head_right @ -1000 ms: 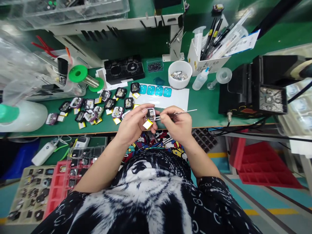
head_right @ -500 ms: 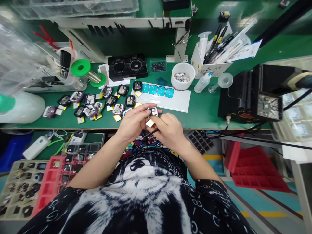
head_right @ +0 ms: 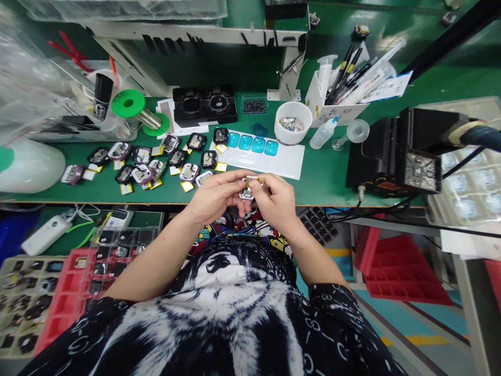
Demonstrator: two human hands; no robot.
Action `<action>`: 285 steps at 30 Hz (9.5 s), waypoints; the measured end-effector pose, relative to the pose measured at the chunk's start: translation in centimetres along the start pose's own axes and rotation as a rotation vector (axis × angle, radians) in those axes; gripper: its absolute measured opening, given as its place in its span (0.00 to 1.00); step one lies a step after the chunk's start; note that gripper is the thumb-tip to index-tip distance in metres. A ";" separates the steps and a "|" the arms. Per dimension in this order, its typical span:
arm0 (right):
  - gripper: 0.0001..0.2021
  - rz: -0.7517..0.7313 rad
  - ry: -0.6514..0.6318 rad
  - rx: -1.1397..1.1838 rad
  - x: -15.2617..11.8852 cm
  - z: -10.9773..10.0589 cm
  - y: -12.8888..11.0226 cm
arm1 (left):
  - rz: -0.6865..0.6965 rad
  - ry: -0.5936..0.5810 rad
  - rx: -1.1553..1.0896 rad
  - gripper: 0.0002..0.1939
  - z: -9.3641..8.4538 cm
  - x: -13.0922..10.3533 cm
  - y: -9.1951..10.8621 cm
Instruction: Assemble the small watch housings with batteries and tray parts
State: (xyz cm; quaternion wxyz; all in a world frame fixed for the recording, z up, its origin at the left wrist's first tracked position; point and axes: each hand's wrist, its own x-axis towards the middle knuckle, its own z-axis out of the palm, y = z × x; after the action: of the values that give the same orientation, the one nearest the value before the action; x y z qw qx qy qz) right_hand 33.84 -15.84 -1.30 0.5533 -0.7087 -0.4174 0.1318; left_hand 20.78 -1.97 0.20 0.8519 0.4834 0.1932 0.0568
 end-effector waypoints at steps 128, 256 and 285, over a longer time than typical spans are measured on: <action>0.12 -0.300 -0.215 -0.133 0.2 -4.4 -1.2 | -0.010 0.067 0.144 0.15 0.9 -0.2 0.1; 0.22 -0.414 -0.011 -0.018 -3.1 -4.2 0.4 | 0.038 0.205 0.077 0.17 1.5 -0.5 -0.1; 0.09 -0.264 0.153 -0.086 -3.0 -3.5 -0.5 | 0.059 0.171 0.159 0.15 1.7 -0.4 -0.2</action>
State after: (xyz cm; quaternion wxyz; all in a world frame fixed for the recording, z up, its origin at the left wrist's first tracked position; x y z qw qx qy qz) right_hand 34.04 -20.41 -0.49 0.5652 -0.6787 -0.4687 -0.0143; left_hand 21.03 -3.56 0.93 0.7894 0.5481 0.2547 0.1074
